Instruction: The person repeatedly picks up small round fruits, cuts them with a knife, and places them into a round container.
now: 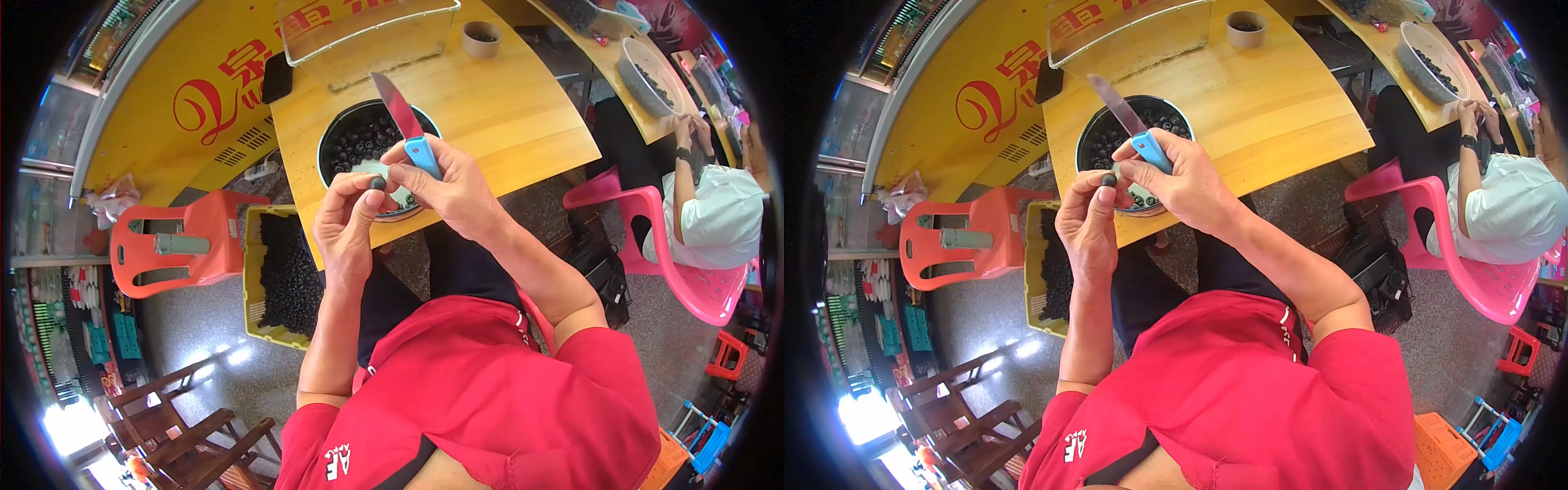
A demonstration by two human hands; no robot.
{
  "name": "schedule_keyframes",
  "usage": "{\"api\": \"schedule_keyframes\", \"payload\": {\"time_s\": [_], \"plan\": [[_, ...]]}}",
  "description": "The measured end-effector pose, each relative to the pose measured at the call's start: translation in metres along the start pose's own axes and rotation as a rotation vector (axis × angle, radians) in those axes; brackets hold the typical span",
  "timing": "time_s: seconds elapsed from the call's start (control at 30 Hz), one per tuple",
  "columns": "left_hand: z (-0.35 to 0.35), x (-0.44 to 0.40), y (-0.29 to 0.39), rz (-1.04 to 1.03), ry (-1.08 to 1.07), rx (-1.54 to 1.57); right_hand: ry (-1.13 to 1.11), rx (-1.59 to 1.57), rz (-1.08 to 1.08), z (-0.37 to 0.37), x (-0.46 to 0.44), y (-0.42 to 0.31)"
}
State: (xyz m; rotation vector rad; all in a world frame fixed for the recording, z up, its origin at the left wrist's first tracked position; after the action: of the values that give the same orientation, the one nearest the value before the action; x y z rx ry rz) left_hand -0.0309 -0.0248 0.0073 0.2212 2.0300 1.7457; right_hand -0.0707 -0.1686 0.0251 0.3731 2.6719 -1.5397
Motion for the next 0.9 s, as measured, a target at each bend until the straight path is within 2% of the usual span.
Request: {"api": "schedule_keyframes", "payload": {"time_s": [0.03, 0.13, 0.23, 0.33, 0.9], "plan": [[0.001, 0.000, -0.003, 0.008, -0.006, 0.031, -0.024, 0.017, 0.029, 0.000, 0.000, -0.001], [0.002, -0.002, -0.007, 0.015, -0.022, 0.099, -0.056, 0.457, 0.241, 0.000, 0.007, -0.010], [0.001, -0.001, -0.008, 0.020, -0.038, 0.154, -0.178, 0.767, 0.524, -0.002, 0.011, -0.016], [0.000, -0.004, -0.008, 0.006, -0.066, 0.178, -0.182, 0.916, 0.508, 0.000, 0.013, -0.013], [-0.007, -0.007, -0.009, -0.013, -0.101, 0.194, -0.167, 0.969, 0.571, 0.005, 0.008, -0.013]]}}
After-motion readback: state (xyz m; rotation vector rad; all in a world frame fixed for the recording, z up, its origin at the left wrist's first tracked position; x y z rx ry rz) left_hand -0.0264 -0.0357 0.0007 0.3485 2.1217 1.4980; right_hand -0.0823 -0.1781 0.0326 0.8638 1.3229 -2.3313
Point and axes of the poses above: each hand's wrist, its own x-axis away from the middle knuckle, its own z-axis out of the back of the hand, y = z × x, the point moved 5 cm from there along -x, towards the middle knuckle, and after that the axes turned 14 degrees about -x, right-handed, at the moved point
